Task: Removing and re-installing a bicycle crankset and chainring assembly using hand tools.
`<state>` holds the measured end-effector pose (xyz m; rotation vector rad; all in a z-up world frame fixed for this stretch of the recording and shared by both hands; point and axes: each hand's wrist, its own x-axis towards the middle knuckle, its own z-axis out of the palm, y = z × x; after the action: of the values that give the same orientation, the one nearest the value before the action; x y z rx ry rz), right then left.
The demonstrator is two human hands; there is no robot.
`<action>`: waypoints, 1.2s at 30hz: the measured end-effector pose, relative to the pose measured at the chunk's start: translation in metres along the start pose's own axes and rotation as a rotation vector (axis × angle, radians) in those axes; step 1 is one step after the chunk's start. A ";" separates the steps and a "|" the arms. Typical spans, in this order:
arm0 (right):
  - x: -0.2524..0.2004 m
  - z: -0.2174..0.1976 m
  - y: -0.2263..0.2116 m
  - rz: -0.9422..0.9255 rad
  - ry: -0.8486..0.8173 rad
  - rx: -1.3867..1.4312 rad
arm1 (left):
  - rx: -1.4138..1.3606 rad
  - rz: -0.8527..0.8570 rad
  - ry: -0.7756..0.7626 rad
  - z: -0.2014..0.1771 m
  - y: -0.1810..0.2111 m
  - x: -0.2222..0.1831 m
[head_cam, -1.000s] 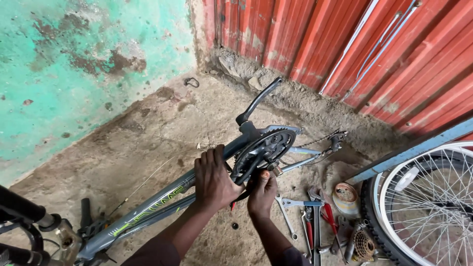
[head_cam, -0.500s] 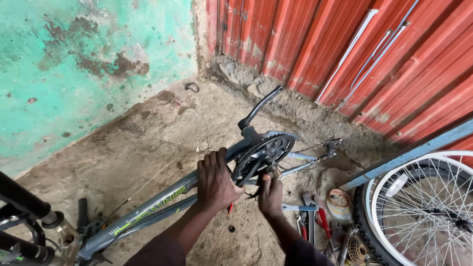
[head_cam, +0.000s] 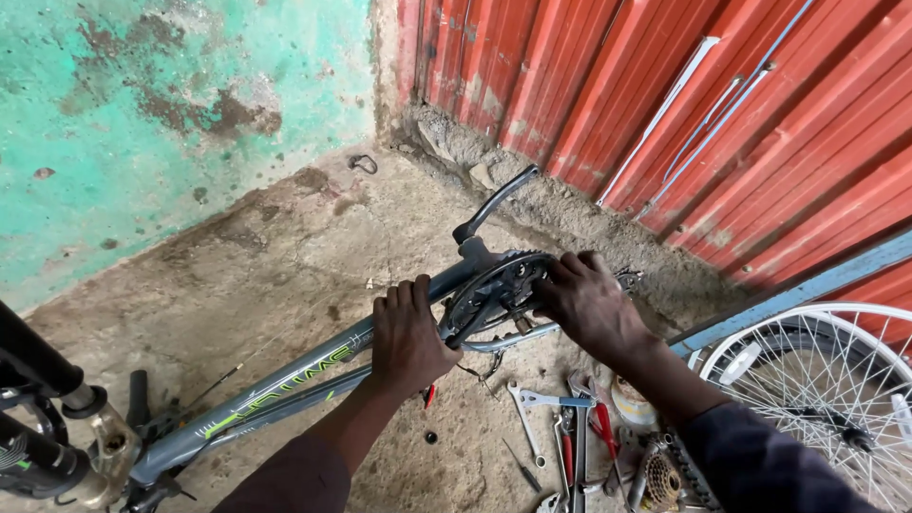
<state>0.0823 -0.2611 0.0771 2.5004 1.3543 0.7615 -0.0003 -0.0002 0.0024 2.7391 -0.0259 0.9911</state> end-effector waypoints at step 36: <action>-0.027 0.127 -0.141 0.861 0.430 1.009 | -0.111 0.025 -0.038 0.010 -0.008 -0.005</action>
<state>0.0350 -0.1955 -0.0969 4.0350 0.7592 0.9362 0.0031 0.0049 -0.0100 2.6621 -0.1180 0.9156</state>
